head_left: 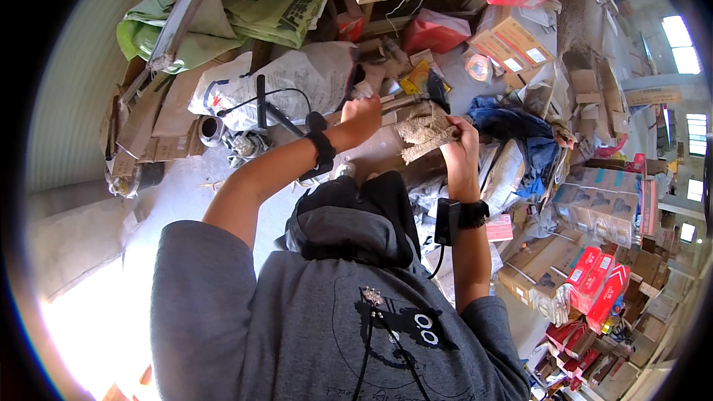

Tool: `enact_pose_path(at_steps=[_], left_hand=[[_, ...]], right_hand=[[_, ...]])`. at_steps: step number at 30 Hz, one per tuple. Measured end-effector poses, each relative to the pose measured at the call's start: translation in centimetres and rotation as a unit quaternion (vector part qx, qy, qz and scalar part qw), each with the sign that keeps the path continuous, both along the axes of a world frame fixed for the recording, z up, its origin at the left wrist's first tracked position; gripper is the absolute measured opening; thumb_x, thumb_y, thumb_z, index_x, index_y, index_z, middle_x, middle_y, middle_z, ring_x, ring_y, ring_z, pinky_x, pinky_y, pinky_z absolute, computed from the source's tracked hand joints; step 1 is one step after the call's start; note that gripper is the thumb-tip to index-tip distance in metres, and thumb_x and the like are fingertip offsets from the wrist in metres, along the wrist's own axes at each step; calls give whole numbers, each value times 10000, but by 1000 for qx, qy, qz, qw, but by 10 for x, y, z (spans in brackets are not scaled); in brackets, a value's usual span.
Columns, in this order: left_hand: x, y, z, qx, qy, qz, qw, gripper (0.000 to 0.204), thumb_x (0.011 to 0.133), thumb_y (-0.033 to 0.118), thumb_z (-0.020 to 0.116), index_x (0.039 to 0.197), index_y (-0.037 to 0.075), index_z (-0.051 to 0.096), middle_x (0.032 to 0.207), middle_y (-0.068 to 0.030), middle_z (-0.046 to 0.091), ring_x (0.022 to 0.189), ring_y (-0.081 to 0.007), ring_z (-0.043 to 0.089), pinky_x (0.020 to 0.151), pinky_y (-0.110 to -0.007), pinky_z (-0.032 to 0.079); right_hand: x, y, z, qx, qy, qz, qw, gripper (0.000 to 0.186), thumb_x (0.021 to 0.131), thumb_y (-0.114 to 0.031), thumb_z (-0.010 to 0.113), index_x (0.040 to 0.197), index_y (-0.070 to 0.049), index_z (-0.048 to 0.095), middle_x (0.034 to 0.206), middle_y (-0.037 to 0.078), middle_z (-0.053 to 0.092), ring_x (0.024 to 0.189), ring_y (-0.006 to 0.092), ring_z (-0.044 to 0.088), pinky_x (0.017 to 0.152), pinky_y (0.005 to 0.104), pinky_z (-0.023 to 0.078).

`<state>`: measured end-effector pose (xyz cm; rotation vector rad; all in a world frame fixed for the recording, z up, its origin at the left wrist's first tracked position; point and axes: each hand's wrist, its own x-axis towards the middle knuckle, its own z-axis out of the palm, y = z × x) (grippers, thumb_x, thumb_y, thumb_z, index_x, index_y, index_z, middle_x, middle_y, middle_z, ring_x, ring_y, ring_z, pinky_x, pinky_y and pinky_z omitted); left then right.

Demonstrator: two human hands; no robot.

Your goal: The person wipes a metal lamp base and a circular glass component using a cloth, then places the glass component onto a red box.

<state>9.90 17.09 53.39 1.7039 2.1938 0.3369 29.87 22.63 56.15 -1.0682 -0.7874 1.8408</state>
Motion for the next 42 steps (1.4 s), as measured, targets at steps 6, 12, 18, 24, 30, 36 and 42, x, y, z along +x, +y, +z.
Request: enact_pose_path(at_steps=[6, 12, 18, 24, 30, 36, 42], left_hand=[[-55, -5, -83, -2, -76, 27, 997, 410, 637, 348, 657, 947, 81, 627, 810, -159, 630, 731, -302, 618, 643, -382, 490], [-81, -17, -12, -121, -188, 63, 973, 385, 588, 310, 642, 931, 135, 650, 804, -136, 635, 762, -291, 614, 696, -375, 480], [-78, -29, 9, -125, -359, 7, 925, 275, 598, 187, 646, 754, -38, 615, 552, -93, 572, 488, -159, 560, 476, -286, 448], [-54, -48, 20, -262, -499, -54, 824, 167, 610, 109, 626, 534, 24, 504, 448, 18, 413, 391, -84, 410, 365, -233, 306], [-55, -50, -1, -238, -341, -142, 898, 171, 591, 111, 622, 561, -27, 525, 498, -84, 518, 455, -152, 507, 414, -298, 367], [-63, -52, -5, -182, -205, -216, 937, 285, 546, 244, 659, 711, 12, 647, 664, -204, 587, 641, -348, 582, 573, -402, 437], [-55, -58, -11, -183, -240, -200, 932, 300, 533, 248, 671, 704, 4, 634, 635, -210, 572, 630, -333, 585, 573, -396, 435]], right_hand=[[12, 14, 108, -14, 122, -66, 990, 197, 693, 20, 520, 886, 34, 560, 907, 113, 594, 861, 247, 582, 796, 357, 469], [34, 17, 86, -41, 101, -39, 993, 250, 794, -81, 464, 998, 43, 538, 972, 135, 588, 891, 262, 580, 805, 371, 467], [-19, -3, 3, -180, 214, -48, 959, 406, 905, -311, 374, 1077, 38, 489, 1074, 159, 551, 994, 309, 526, 892, 442, 396], [-47, -13, 19, -112, 322, 8, 940, 487, 920, -358, 319, 1216, 20, 393, 1223, 175, 461, 1104, 321, 458, 959, 438, 338], [-36, -8, 26, -70, 220, 75, 970, 475, 908, -371, 384, 1194, 6, 431, 1189, 142, 501, 1080, 271, 491, 936, 405, 370], [-26, -8, 23, -60, 48, 180, 981, 311, 864, -273, 520, 1063, -34, 532, 975, 62, 595, 869, 155, 583, 784, 286, 453], [-33, -23, 47, 1, -96, 171, 980, 221, 811, -217, 598, 946, -42, 581, 921, 24, 584, 808, 106, 564, 726, 242, 435]])
